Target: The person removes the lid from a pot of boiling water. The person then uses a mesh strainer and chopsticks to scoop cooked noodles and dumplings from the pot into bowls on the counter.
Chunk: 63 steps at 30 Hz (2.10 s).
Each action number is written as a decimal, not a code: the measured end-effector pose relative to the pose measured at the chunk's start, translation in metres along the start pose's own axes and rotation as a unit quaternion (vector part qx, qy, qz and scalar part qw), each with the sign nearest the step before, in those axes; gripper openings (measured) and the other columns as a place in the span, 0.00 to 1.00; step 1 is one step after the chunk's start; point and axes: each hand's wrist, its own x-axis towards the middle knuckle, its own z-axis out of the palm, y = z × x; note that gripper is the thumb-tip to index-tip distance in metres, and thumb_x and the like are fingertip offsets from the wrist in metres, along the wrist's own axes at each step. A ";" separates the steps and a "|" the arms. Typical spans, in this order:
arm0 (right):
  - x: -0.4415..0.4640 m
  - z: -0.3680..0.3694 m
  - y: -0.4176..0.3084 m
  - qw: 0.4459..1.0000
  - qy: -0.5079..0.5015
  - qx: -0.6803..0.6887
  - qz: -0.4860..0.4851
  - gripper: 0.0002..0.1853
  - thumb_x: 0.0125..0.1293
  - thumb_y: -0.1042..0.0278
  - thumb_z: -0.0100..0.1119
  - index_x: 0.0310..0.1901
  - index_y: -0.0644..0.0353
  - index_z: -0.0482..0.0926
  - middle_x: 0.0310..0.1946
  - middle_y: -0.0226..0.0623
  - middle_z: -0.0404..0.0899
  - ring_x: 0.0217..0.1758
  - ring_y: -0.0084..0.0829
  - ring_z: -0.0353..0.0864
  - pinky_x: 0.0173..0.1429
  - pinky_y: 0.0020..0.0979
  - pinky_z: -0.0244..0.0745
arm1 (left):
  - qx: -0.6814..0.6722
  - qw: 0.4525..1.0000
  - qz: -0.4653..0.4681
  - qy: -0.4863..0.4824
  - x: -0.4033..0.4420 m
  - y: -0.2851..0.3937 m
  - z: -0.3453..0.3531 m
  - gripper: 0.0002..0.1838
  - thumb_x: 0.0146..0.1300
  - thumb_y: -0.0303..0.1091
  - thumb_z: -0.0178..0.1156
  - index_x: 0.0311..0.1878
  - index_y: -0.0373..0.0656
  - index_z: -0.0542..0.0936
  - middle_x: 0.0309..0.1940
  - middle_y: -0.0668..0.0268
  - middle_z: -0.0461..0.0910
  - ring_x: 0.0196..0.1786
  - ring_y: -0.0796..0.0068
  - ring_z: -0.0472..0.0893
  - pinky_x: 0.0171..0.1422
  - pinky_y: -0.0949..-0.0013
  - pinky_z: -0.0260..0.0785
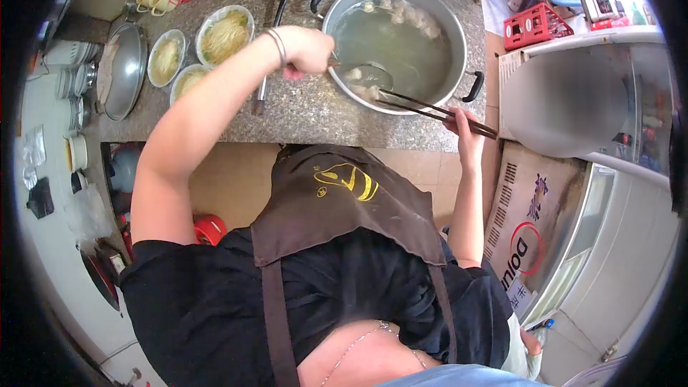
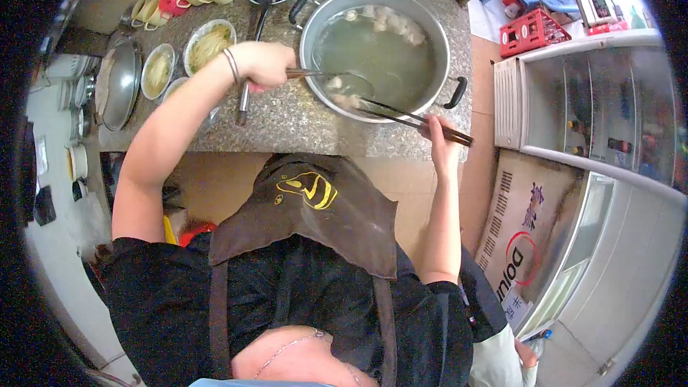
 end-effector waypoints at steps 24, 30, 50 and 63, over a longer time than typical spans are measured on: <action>0.019 -0.020 -0.021 0.905 0.036 -0.350 -0.238 0.06 0.59 0.73 0.58 0.37 0.63 0.81 0.31 0.43 0.80 0.34 0.35 0.80 0.41 0.30 0.73 | -0.321 0.945 0.033 0.047 0.004 -0.086 0.059 0.24 0.62 0.30 0.48 0.64 0.48 0.66 0.22 0.67 0.76 0.16 0.81 0.74 0.18 0.76 0.69; 0.018 0.002 0.004 0.977 -0.063 -0.195 -0.064 0.09 0.62 0.68 0.56 0.39 0.65 0.81 0.30 0.41 0.82 0.35 0.31 0.81 0.41 0.30 0.74 | -0.179 0.977 0.005 0.115 -0.016 -0.036 0.062 0.18 0.60 0.26 0.45 0.54 0.40 0.72 0.20 0.61 0.76 0.16 0.73 0.77 0.22 0.68 0.72; -0.003 0.034 -0.028 0.930 0.021 -0.270 -0.247 0.07 0.63 0.69 0.56 0.37 0.62 0.81 0.29 0.42 0.80 0.32 0.36 0.80 0.38 0.30 0.73 | -0.262 0.962 0.009 0.076 0.006 -0.058 0.055 0.22 0.60 0.28 0.47 0.60 0.47 0.70 0.22 0.65 0.76 0.18 0.77 0.77 0.21 0.72 0.72; 0.001 0.031 -0.011 0.936 0.076 -0.253 -0.231 0.08 0.64 0.69 0.55 0.38 0.63 0.81 0.29 0.41 0.79 0.33 0.32 0.80 0.38 0.30 0.72 | -0.258 0.958 0.071 0.106 0.022 -0.069 0.061 0.25 0.61 0.29 0.48 0.64 0.47 0.67 0.23 0.67 0.76 0.16 0.80 0.73 0.19 0.74 0.69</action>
